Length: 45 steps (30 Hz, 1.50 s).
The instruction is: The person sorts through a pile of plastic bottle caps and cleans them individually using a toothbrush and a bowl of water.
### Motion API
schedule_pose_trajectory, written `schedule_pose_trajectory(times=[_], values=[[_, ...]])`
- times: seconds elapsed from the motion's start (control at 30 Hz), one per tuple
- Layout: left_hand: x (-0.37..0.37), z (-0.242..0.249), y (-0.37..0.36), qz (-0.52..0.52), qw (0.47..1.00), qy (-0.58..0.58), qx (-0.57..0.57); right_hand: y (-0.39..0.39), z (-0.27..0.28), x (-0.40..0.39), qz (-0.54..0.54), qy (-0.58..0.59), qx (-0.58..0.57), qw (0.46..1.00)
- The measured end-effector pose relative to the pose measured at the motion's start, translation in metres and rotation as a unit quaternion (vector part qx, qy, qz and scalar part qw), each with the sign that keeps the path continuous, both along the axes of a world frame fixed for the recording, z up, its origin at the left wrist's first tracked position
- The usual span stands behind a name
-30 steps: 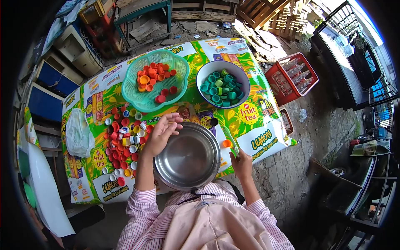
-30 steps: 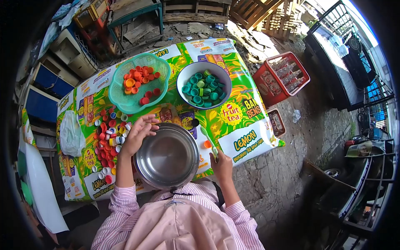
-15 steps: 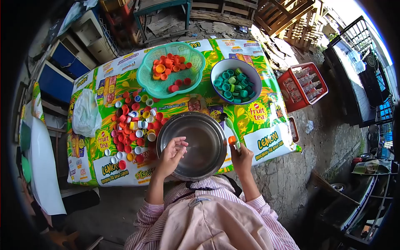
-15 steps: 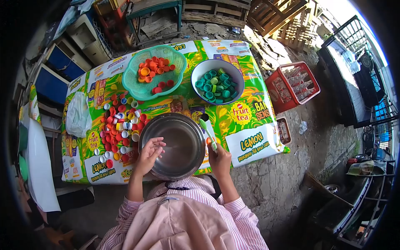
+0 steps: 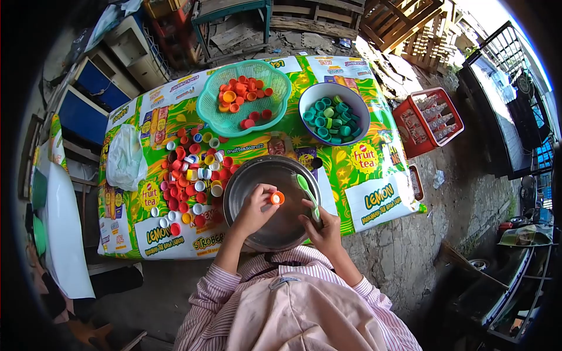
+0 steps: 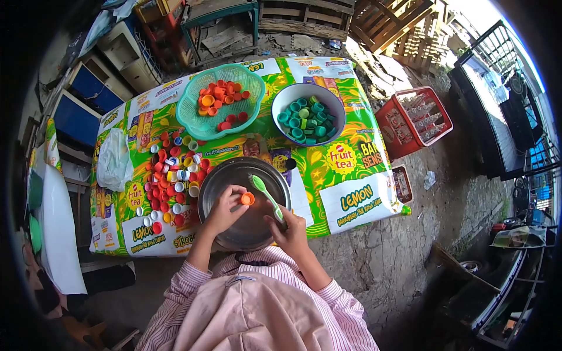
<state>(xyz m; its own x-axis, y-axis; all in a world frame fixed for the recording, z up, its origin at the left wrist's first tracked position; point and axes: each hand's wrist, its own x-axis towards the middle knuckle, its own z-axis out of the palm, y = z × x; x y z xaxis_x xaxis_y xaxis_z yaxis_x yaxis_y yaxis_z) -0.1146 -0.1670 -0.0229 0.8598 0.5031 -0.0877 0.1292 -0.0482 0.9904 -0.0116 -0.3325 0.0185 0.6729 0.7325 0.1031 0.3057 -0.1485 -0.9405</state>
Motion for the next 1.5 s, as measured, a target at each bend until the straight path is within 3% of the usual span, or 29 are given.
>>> schedule_pose_trajectory(times=[0.07,0.1,0.17,0.5,0.6,0.7,0.97,1.3,1.4,1.47,1.5], values=[[0.007,-0.01,0.011,-0.023,0.983,0.034,0.178,-0.008,0.002,0.001,-0.016,0.009,-0.028,0.999],[0.009,-0.011,0.015,-0.026,0.983,0.033,0.179,-0.012,0.001,0.0,-0.019,0.01,-0.039,0.999],[0.011,-0.014,0.018,-0.075,0.952,0.05,0.294,-0.018,0.002,-0.002,-0.021,0.005,-0.039,0.999],[0.014,-0.019,0.016,-0.077,0.962,0.074,0.252,-0.025,0.002,-0.008,-0.028,0.012,-0.039,0.999],[0.012,-0.022,0.017,-0.082,0.944,0.058,0.313,-0.025,0.003,-0.008,-0.025,0.009,-0.041,0.999],[0.012,-0.021,0.017,-0.09,0.959,0.074,0.26,-0.026,0.003,-0.009,-0.023,0.016,-0.038,0.999],[0.011,-0.033,0.02,-0.093,0.928,0.086,0.35,-0.028,0.001,-0.011,-0.025,0.007,-0.035,0.999],[0.01,-0.027,0.019,-0.067,0.927,0.079,0.36,-0.031,0.001,-0.011,-0.02,0.012,-0.048,0.999],[0.009,-0.026,0.019,-0.042,0.953,0.091,0.286,-0.03,0.002,-0.01,-0.027,0.025,-0.054,0.998],[0.008,-0.027,0.018,-0.025,0.974,0.163,0.152,-0.03,0.004,-0.009,-0.026,0.023,-0.072,0.997],[0.007,-0.03,0.018,-0.024,0.974,0.163,0.152,-0.03,0.004,-0.008,-0.025,0.021,-0.09,0.995]])
